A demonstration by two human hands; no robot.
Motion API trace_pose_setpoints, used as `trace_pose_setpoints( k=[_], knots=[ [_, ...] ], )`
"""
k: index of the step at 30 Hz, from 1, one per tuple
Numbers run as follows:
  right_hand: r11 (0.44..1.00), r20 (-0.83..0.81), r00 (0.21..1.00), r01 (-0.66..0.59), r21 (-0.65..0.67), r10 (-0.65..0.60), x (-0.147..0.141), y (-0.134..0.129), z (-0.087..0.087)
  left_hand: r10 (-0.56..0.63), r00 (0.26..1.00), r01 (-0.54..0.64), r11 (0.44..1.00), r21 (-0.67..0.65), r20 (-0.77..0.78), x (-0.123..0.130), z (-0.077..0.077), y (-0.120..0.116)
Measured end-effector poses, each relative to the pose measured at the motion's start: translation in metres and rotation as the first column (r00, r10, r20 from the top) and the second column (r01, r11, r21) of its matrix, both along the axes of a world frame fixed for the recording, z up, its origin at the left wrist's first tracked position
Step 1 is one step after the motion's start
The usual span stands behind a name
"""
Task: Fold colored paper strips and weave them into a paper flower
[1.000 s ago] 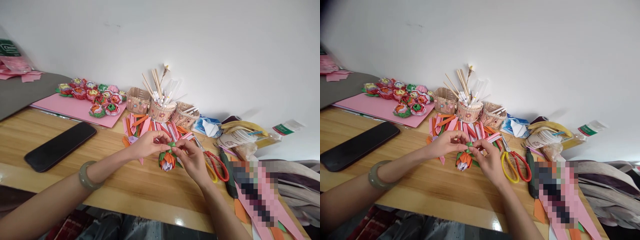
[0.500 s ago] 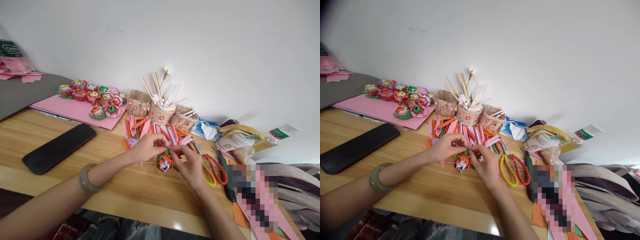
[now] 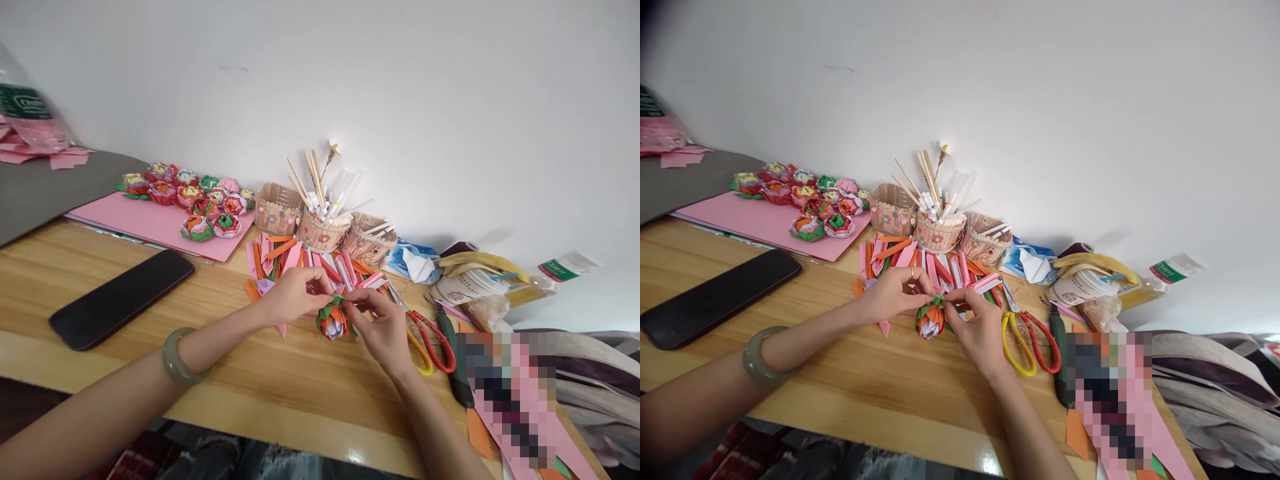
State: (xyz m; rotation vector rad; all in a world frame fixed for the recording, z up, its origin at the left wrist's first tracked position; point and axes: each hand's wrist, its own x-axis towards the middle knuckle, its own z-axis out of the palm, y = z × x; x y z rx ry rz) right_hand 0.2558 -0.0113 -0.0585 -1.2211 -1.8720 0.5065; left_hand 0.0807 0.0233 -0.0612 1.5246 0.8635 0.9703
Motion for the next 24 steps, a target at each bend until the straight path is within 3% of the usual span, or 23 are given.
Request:
trace_pose_setpoints(
  k=[4, 6, 9, 13, 15, 17, 20, 24],
  knots=[
    [0.986, 0.008, 1.000, 0.000, 0.165, -0.002, 0.002, -0.002, 0.000, -0.097, 0.969, 0.153, 0.958, -0.242, 0.229, 0.000, 0.004, 0.000],
    [0.966, 0.035, 0.999, -0.039, 0.254, 0.031, 0.002, -0.002, 0.000, -0.115, 0.960, 0.190, 0.936, -0.296, 0.254, 0.001, 0.004, 0.001],
    [0.939, 0.080, 0.995, -0.080, 0.335, 0.056, 0.000, -0.002, 0.001, -0.132, 0.976, 0.171, 0.959, -0.227, 0.175, 0.004, 0.001, 0.002],
    [0.934, 0.072, 0.993, 0.059, 0.353, -0.090, -0.003, -0.003, 0.004, -0.089, 0.986, 0.109, 0.984, -0.144, 0.142, 0.005, -0.001, 0.000],
    [0.962, 0.019, 0.990, 0.135, 0.236, -0.143, -0.005, -0.004, 0.007, -0.057, 0.992, 0.066, 0.995, -0.080, 0.115, 0.005, -0.001, -0.002],
    [0.993, -0.036, 0.993, 0.115, -0.010, -0.115, -0.006, -0.006, 0.010, -0.003, 0.999, 0.000, 0.997, 0.081, 0.034, 0.005, 0.000, -0.004],
    [0.940, -0.139, 0.990, -0.022, -0.341, -0.027, -0.007, -0.005, 0.011, 0.085, 0.993, -0.056, 0.955, 0.292, -0.085, 0.005, 0.000, -0.006],
    [0.891, -0.286, 0.958, -0.120, -0.438, -0.012, -0.009, -0.003, 0.010, 0.109, 0.986, -0.068, 0.956, 0.284, -0.128, 0.007, -0.004, -0.006]
  ],
)
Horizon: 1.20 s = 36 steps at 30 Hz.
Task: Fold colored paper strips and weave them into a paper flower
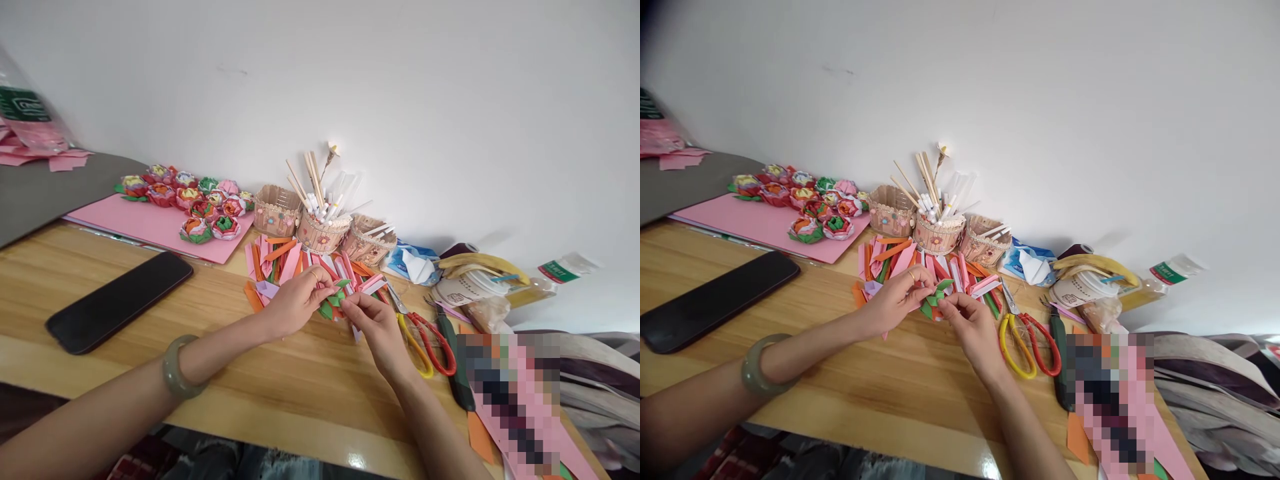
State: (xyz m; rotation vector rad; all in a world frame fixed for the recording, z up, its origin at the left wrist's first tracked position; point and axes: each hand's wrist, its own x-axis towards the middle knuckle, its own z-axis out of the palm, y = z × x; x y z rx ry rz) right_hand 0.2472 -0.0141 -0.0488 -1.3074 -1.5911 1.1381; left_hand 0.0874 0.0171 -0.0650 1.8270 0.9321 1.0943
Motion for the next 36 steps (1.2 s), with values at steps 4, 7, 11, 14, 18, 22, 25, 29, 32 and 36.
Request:
trace_pose_setpoints(
  k=[4, 7, 11, 14, 18, 22, 25, 29, 32, 36],
  knots=[
    [1.000, -0.018, 1.000, 0.011, -0.017, -0.011, -0.002, 0.000, -0.001, 0.027, 0.998, -0.024, 0.998, -0.055, 0.050, 0.000, -0.004, 0.001],
    [1.000, -0.004, 1.000, 0.027, -0.006, -0.027, -0.003, -0.001, -0.002, 0.053, 0.994, -0.046, 0.996, -0.071, 0.093, -0.001, -0.004, 0.002],
    [0.999, 0.026, 0.999, 0.032, 0.001, -0.032, -0.005, -0.002, -0.004, 0.087, 0.989, -0.077, 0.994, -0.082, 0.120, -0.001, -0.004, 0.002],
    [0.998, 0.036, 0.998, 0.051, 0.022, -0.052, -0.007, -0.002, -0.006, 0.088, 0.982, -0.061, 0.985, -0.162, 0.165, -0.001, -0.006, 0.003],
    [0.996, 0.052, 0.995, 0.078, 0.045, -0.080, -0.008, -0.001, -0.007, 0.084, 0.968, -0.030, 0.974, -0.224, 0.236, 0.001, -0.006, 0.002],
    [0.997, 0.086, 0.993, 0.079, 0.026, -0.081, -0.007, -0.002, -0.003, 0.080, 0.937, 0.021, 0.959, -0.284, 0.339, 0.002, -0.003, 0.004],
    [1.000, 0.120, 0.993, 0.019, -0.020, -0.017, 0.000, -0.002, 0.004, 0.140, 0.892, 0.028, 0.932, -0.361, 0.431, -0.001, -0.001, 0.009],
    [0.945, -0.068, 0.964, 0.267, 0.187, -0.259, 0.013, 0.001, 0.008, 0.129, 0.846, 0.146, 0.877, -0.457, 0.518, -0.004, 0.002, 0.013],
    [0.895, -0.128, 0.946, 0.324, 0.306, -0.299, 0.016, 0.004, 0.008, 0.087, 0.833, 0.268, 0.801, -0.535, 0.547, -0.003, 0.002, 0.011],
    [0.948, 0.044, 0.990, 0.112, 0.298, -0.131, 0.010, 0.003, 0.004, 0.095, 0.846, 0.275, 0.766, -0.581, 0.525, 0.000, -0.001, 0.007]
  ],
)
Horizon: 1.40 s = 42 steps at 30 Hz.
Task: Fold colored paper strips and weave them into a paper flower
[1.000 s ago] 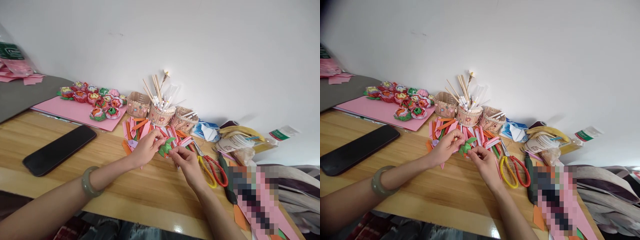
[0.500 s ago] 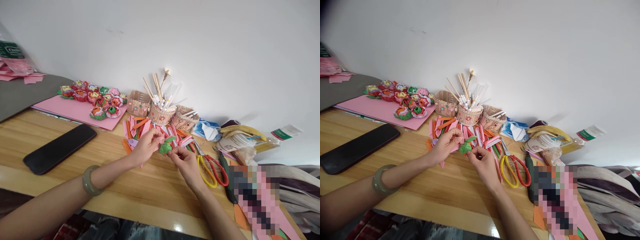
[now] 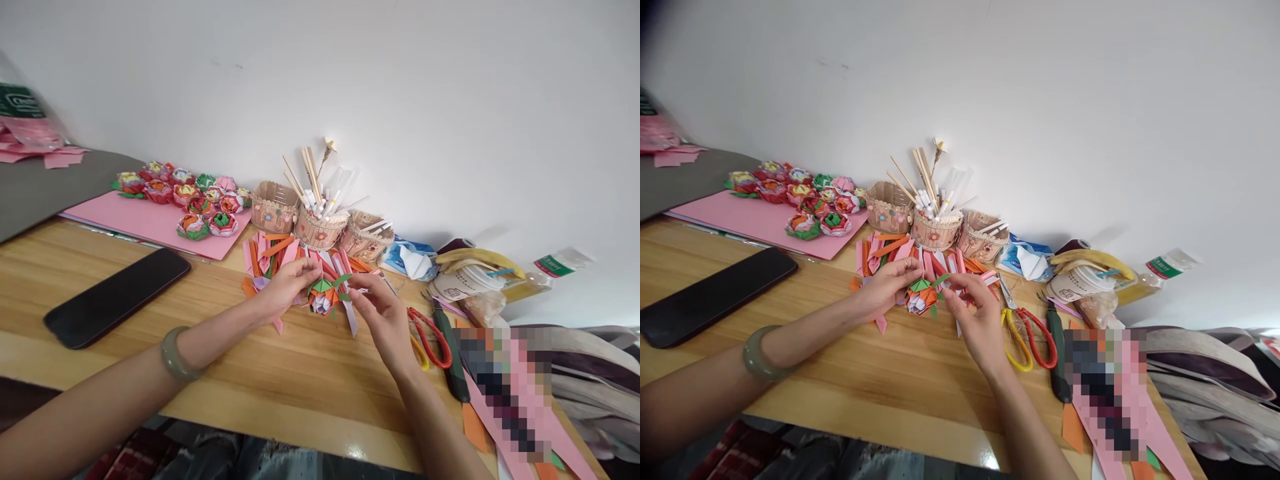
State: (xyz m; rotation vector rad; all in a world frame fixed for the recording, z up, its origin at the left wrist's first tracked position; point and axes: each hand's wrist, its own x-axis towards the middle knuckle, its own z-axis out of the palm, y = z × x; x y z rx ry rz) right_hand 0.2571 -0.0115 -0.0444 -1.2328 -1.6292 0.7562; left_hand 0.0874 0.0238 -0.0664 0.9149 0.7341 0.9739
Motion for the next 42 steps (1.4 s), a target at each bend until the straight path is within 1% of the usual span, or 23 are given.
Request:
trace_pose_setpoints(
  k=[2, 4, 6, 8, 9, 11, 13, 15, 18, 19, 21, 24, 26, 27, 28, 30, 32, 36, 39, 42],
  knots=[
    [1.000, 0.030, 1.000, -0.009, -0.010, 0.009, -0.003, -0.002, -0.003, -0.017, 0.999, 0.017, 1.000, 0.016, -0.039, 0.001, -0.002, -0.001],
    [1.000, 0.055, 0.998, 0.016, 0.001, -0.016, -0.004, -0.003, -0.006, -0.029, 0.995, 0.033, 0.999, 0.042, -0.095, 0.002, -0.002, -0.001],
    [0.999, 0.093, 0.995, 0.031, 0.033, -0.034, -0.004, -0.004, -0.007, -0.023, 0.990, 0.033, 0.997, 0.064, -0.142, 0.001, 0.000, -0.001],
    [0.998, 0.126, 0.992, 0.019, 0.064, -0.027, -0.003, -0.004, -0.008, -0.020, 0.984, 0.038, 0.994, 0.101, -0.176, 0.000, 0.003, -0.001],
    [0.997, 0.140, 0.990, 0.012, 0.078, -0.023, -0.003, -0.005, -0.009, -0.020, 0.980, 0.048, 0.989, 0.138, -0.196, 0.000, 0.005, -0.002],
    [0.993, 0.161, 0.987, 0.009, 0.114, -0.027, -0.004, -0.005, -0.009, -0.003, 0.961, 0.076, 0.965, 0.251, -0.278, -0.001, 0.010, -0.005],
    [0.988, 0.181, 0.983, 0.000, 0.156, -0.029, -0.006, -0.006, -0.008, 0.069, 0.916, 0.093, 0.922, 0.377, -0.395, -0.001, 0.013, -0.009],
    [0.980, 0.202, 0.979, -0.029, 0.199, -0.012, -0.008, -0.007, -0.007, 0.167, 0.857, 0.094, 0.880, 0.466, -0.488, 0.000, 0.013, -0.013],
    [0.960, 0.226, 0.974, -0.076, 0.269, 0.013, -0.009, -0.008, -0.007, 0.299, 0.800, 0.067, 0.817, 0.573, -0.520, 0.001, 0.008, -0.016],
    [0.953, 0.229, 0.973, -0.080, 0.292, 0.011, -0.010, -0.009, -0.008, 0.343, 0.791, 0.057, 0.783, 0.619, -0.507, 0.001, 0.005, -0.016],
    [0.942, 0.235, 0.972, -0.084, 0.325, 0.005, -0.009, -0.009, -0.010, 0.428, 0.780, 0.046, 0.689, 0.724, -0.457, 0.001, 0.001, -0.015],
    [0.912, 0.252, 0.967, -0.090, 0.400, -0.015, -0.009, -0.009, -0.013, 0.528, 0.783, 0.027, 0.499, 0.866, -0.328, 0.001, -0.004, -0.014],
    [0.881, 0.271, 0.962, -0.102, 0.461, -0.030, -0.009, -0.009, -0.014, 0.576, 0.785, -0.006, 0.371, 0.928, -0.226, 0.001, -0.006, -0.014],
    [0.867, 0.279, 0.960, -0.108, 0.486, -0.037, -0.009, -0.009, -0.014, 0.595, 0.782, -0.018, 0.318, 0.948, -0.185, 0.001, -0.007, -0.014],
    [0.858, 0.288, 0.957, -0.112, 0.501, -0.043, -0.010, -0.009, -0.015, 0.609, 0.778, -0.024, 0.275, 0.961, -0.155, 0.001, -0.008, -0.014],
    [0.848, 0.299, 0.953, -0.112, 0.518, -0.057, -0.011, -0.009, -0.015, 0.623, 0.773, -0.020, 0.219, 0.975, -0.124, 0.001, -0.008, -0.013],
    [0.843, 0.299, 0.951, -0.098, 0.530, -0.077, -0.012, -0.010, -0.016, 0.621, 0.776, -0.015, 0.200, 0.980, -0.115, 0.002, -0.008, -0.013],
    [0.840, 0.280, 0.956, -0.076, 0.538, -0.092, -0.012, -0.011, -0.016, 0.605, 0.788, -0.014, 0.199, 0.980, -0.112, 0.001, -0.008, -0.013],
    [0.842, 0.272, 0.959, -0.084, 0.534, -0.077, -0.012, -0.011, -0.016, 0.603, 0.791, -0.016, 0.189, 0.982, -0.103, 0.001, -0.008, -0.013],
    [0.842, 0.271, 0.958, -0.065, 0.535, -0.098, -0.012, -0.011, -0.016, 0.600, 0.794, -0.013, 0.182, 0.983, -0.100, 0.001, -0.009, -0.013]
  ],
)
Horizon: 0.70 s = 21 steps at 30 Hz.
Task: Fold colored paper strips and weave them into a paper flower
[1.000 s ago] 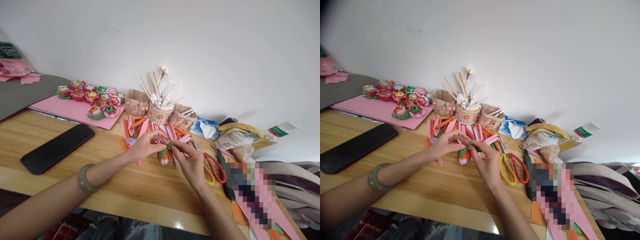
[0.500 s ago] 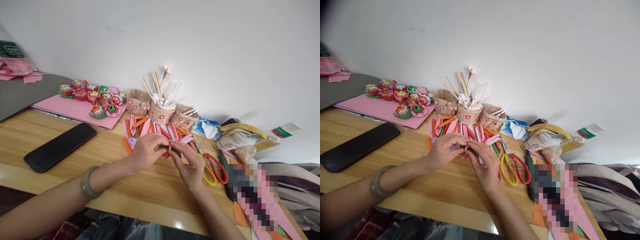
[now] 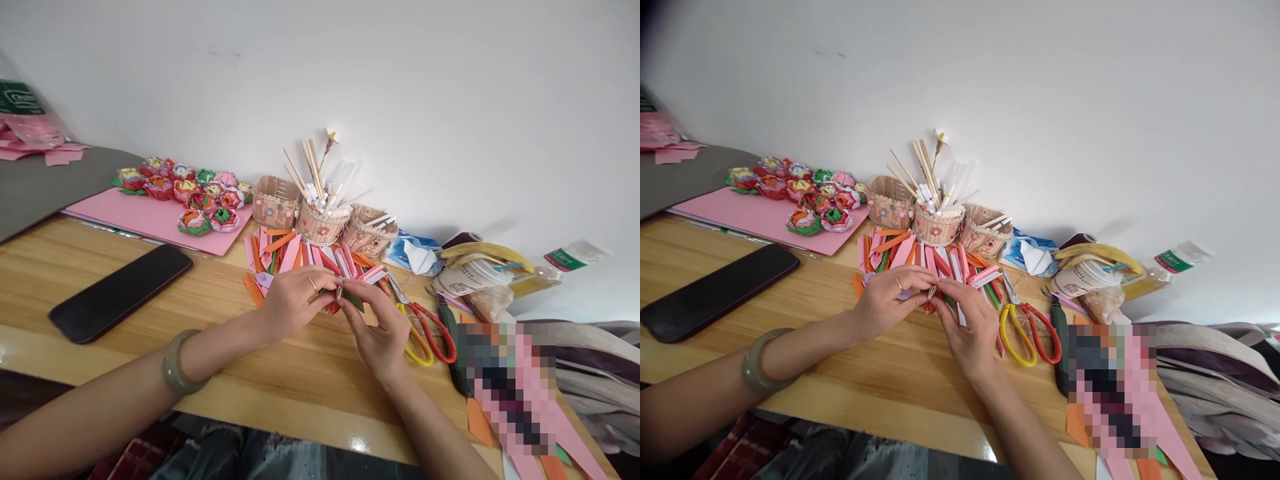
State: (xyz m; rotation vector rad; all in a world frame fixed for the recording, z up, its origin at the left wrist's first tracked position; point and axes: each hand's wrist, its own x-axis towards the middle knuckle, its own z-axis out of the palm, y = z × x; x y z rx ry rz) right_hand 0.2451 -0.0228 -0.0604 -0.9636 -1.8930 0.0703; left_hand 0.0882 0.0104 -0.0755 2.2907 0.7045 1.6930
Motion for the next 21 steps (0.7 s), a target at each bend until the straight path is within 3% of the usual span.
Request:
trace_pose_setpoints(
  k=[10, 16, 19, 21],
  knots=[
    [1.000, 0.003, 1.000, 0.006, 0.022, -0.006, 0.000, 0.000, -0.001, -0.012, 1.000, 0.012, 1.000, -0.018, -0.001, -0.001, -0.002, 0.000],
    [0.998, -0.026, 0.998, -0.049, -0.031, 0.049, 0.002, 0.001, 0.000, 0.033, 0.999, -0.036, 0.993, -0.112, -0.028, -0.001, 0.003, -0.003],
    [0.985, -0.072, 0.994, -0.086, -0.147, 0.076, 0.003, 0.001, 0.000, -0.037, 0.999, 0.040, 0.972, -0.233, 0.016, -0.001, 0.007, -0.002],
    [0.958, -0.148, 0.987, -0.102, -0.267, 0.063, 0.004, 0.002, -0.001, -0.086, 0.995, 0.100, 0.901, -0.422, 0.052, -0.001, 0.011, -0.001]
  ],
)
